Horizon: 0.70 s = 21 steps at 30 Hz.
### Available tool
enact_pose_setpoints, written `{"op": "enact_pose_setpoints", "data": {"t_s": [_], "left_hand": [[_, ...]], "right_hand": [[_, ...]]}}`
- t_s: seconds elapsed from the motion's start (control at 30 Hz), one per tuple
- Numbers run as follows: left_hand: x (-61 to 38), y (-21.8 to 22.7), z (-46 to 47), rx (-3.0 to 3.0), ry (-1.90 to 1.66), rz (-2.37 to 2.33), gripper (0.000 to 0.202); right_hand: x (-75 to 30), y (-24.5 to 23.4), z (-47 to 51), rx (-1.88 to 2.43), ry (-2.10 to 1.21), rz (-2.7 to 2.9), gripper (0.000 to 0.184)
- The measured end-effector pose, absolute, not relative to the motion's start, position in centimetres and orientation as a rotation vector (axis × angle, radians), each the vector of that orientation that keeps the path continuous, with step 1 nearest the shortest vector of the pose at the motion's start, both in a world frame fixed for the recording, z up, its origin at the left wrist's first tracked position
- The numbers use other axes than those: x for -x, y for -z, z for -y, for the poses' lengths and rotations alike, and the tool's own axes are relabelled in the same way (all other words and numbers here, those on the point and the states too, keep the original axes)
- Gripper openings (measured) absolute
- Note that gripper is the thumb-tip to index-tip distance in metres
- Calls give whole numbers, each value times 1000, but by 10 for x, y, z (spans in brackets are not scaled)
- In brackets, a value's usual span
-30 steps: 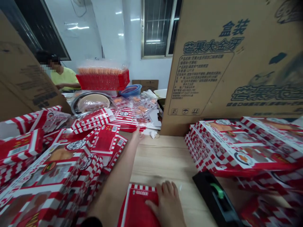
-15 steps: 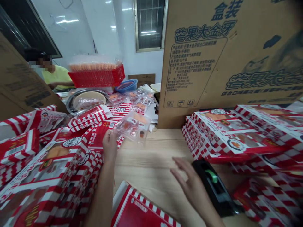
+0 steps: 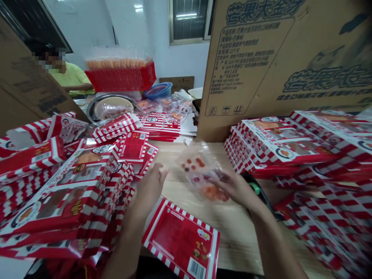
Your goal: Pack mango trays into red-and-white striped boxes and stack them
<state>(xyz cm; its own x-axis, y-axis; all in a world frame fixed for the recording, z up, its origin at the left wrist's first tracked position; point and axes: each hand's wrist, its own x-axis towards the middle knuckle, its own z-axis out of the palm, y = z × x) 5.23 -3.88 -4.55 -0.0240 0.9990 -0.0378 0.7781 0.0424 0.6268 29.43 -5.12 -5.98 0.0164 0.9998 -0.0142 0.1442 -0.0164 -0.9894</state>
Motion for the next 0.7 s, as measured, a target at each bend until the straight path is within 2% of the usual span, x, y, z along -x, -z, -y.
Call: {"op": "enact_pose_setpoints", "data": {"t_s": [0.03, 0.1, 0.23, 0.33, 0.43, 0.57, 0.7], "left_hand": [[-51, 58, 46, -1712, -364, -1982, 29], [-53, 84, 55, -1596, -135, -2046, 34], [-74, 120, 52, -1540, -144, -1924, 37], [-86, 117, 46, -1565, -270, -1721, 44], [-85, 92, 40, -1595, -455, -1449, 47], [-72, 63, 30, -1167, -875, -1001, 35], [-71, 68, 30, -878, -1021, -948, 48]], "right_hand": [[-299, 67, 54, 1336, -1074, 1144, 21], [-305, 78, 58, 1302, -992, 904, 26], [-302, 91, 61, 1201, -920, 620, 38], [-296, 92, 65, 1118, -903, 483, 34], [-295, 85, 71, 1042, -920, 401, 34], [-299, 66, 77, 949, -960, 332, 32], [-292, 55, 67, 752, -871, 311, 35]]}}
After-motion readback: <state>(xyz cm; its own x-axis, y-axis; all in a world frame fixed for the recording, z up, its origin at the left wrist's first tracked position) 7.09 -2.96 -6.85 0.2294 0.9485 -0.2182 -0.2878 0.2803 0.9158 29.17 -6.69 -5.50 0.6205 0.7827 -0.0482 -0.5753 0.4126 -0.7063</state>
